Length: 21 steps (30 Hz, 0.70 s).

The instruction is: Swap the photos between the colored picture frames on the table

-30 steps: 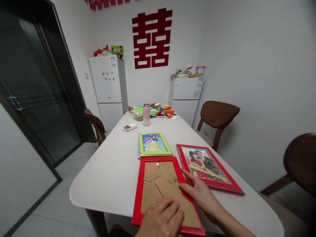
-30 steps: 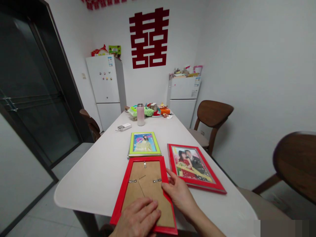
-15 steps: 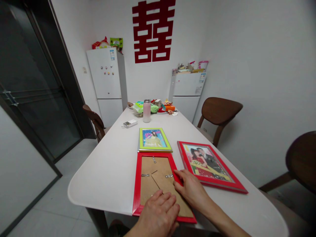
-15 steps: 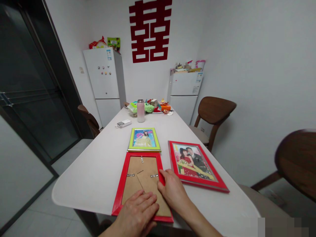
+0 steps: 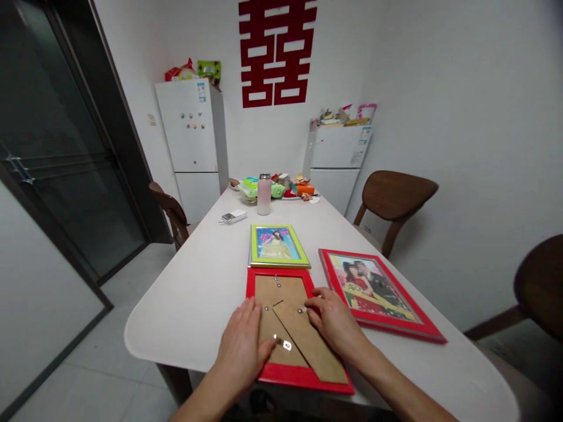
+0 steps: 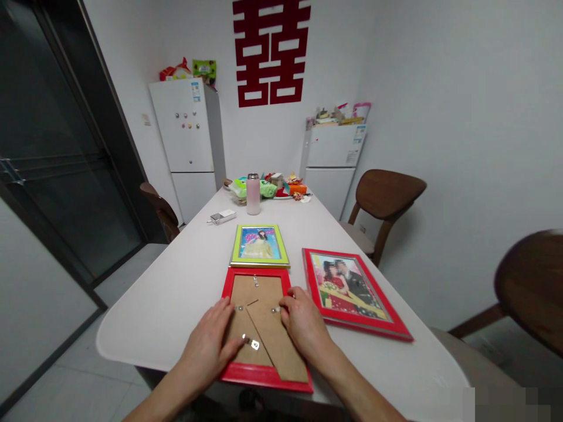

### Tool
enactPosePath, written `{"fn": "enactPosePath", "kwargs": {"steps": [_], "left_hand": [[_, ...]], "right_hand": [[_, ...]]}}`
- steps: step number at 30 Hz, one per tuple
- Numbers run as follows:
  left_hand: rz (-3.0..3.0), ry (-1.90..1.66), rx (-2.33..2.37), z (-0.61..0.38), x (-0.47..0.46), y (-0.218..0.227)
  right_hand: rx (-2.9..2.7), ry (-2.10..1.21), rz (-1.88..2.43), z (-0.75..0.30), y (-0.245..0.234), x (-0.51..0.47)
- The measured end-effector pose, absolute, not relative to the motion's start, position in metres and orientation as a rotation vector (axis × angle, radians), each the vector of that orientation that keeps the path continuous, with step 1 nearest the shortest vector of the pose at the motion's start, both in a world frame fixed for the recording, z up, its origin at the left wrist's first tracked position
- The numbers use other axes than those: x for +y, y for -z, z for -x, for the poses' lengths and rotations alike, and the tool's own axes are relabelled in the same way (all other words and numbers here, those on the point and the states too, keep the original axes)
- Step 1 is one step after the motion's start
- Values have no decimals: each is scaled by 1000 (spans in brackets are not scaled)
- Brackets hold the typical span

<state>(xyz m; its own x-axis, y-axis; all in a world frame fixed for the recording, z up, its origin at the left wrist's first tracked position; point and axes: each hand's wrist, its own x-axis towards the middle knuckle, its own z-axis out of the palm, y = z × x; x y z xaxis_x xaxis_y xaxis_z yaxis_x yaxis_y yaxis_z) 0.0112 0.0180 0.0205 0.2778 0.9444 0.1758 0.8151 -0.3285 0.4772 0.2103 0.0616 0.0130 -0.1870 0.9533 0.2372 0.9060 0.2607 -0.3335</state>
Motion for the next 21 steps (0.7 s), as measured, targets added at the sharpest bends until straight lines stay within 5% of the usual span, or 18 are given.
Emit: {"fn": "enactPosePath", "kwargs": {"steps": [21], "left_hand": [[-1997,-897,1593,1,23,-4]], "right_hand": [[-2304,-142,1496,-178,-26,63]]}}
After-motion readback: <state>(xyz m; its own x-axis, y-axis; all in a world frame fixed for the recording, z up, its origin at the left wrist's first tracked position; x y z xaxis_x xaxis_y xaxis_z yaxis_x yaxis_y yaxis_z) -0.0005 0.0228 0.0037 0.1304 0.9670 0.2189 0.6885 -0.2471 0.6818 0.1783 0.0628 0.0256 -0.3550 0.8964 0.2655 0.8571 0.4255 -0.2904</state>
